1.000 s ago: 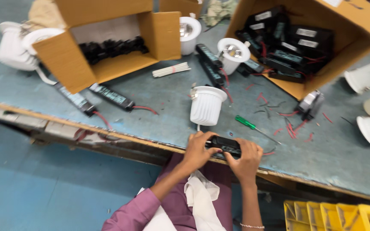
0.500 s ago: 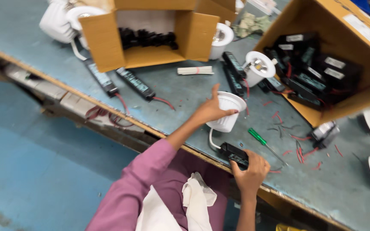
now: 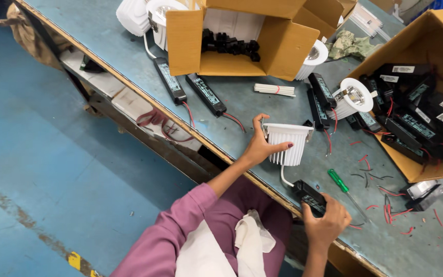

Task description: The person connects wires to LED light housings and power drivers on a workbench. They use a screwdriver to secure connections and place completed units into a cardboard box.

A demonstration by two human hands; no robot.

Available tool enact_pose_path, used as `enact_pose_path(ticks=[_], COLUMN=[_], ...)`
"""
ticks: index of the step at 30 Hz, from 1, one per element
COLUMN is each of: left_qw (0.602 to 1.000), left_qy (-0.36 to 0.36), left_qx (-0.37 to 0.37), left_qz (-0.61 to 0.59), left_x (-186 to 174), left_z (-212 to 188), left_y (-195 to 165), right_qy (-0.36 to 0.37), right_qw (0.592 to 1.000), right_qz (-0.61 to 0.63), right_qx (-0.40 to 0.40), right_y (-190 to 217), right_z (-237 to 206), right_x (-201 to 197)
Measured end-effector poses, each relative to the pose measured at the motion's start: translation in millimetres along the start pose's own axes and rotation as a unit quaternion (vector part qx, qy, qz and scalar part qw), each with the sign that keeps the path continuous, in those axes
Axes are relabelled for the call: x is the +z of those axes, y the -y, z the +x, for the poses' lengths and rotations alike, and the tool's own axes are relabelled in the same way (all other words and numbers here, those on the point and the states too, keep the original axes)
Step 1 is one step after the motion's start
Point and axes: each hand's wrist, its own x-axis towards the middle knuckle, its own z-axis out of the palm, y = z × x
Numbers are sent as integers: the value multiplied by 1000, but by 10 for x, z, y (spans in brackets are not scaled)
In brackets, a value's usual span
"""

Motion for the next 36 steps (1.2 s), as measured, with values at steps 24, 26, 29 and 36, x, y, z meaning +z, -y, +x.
enact_pose_path(ticks=[24,26,29,36], left_qw=[814,786,773,833], left_qy=[-414,-449,-447,-329], left_qx=[351,335,320,316], left_qz=[206,260,317,312], left_x=[-3720,-3909,-4116,-4802], left_z=[877,1148,1477,2292], left_y=[-2176,-2251,-2363,-2193], right_qy=[359,261,196,232], right_qw=[746,799,844,873], right_qz=[561,532,464,393], right_qx=[-4,-103,-184,-176], right_y=[4254,4570,4819,4891], right_z=[1550,1670,1784,1832], right_x=[1618,1880,2100,2537])
